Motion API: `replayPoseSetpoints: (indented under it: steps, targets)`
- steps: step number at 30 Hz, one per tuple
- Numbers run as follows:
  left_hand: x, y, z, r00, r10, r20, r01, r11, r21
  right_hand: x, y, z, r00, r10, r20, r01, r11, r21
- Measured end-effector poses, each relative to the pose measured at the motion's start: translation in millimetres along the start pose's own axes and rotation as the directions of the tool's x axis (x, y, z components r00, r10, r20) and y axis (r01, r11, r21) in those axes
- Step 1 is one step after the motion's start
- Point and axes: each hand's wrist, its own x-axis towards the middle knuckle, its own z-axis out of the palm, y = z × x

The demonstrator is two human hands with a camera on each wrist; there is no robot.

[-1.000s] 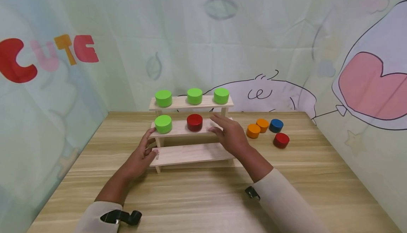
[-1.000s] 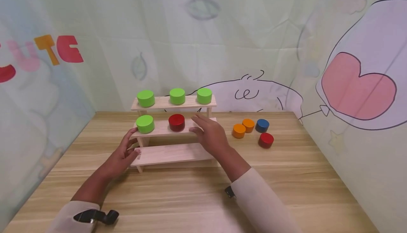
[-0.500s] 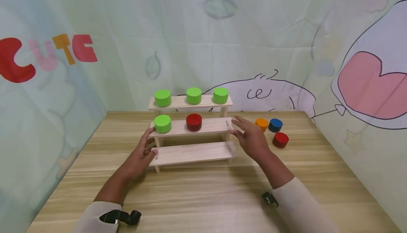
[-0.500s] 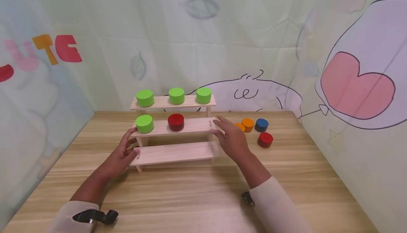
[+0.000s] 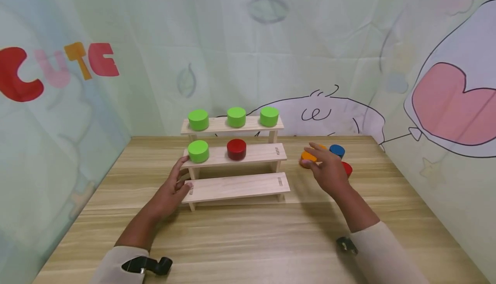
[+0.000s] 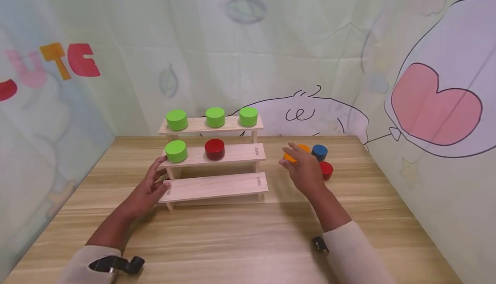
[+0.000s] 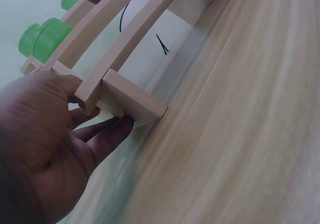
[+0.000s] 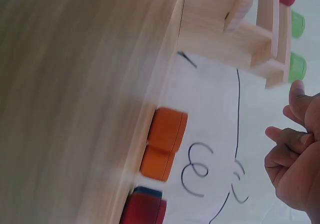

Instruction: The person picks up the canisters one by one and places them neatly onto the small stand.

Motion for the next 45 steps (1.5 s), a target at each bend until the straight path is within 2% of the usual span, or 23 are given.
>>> replayPoseSetpoints:
  steps: [6,11,14,21,33,42,45]
  targets:
    - [0.2,-2.3,0.0,1.000,0.003,0.003,-0.003,1.000,-0.002,-5.3,20.2,-13.0,0.999,0.050,-0.008,-0.050,0.998,0.038]
    - [0.5,-4.1,0.5,1.000,0.007,0.009,-0.007,1.000,-0.001,-6.4,36.6,-21.3,0.997,0.070,-0.041,-0.070,0.998,0.009]
    - [0.4,-4.7,0.0,1.000,0.005,0.008,-0.006,1.000,0.001,-5.4,45.5,-28.1,0.992,0.113,-0.048,-0.113,0.994,-0.009]
    - [1.1,-2.8,-0.9,1.000,0.002,0.005,-0.002,1.000,0.006,-6.4,64.4,-39.1,0.964,0.264,0.036,-0.263,0.964,-0.028]
    - [0.1,-3.3,0.1,1.000,0.019,0.000,-0.019,1.000,0.016,-4.1,84.1,-40.2,0.879,0.451,0.156,-0.441,0.893,-0.091]
    - [0.3,-1.7,-0.2,1.000,0.010,-0.001,-0.010,1.000,0.008,-3.2,97.4,-42.3,0.790,0.565,0.236,-0.558,0.823,-0.104]
    - [-1.2,-0.7,-0.5,1.000,0.008,-0.004,-0.008,1.000,0.014,-4.7,100.3,-42.2,0.772,0.580,0.260,-0.579,0.810,-0.090]
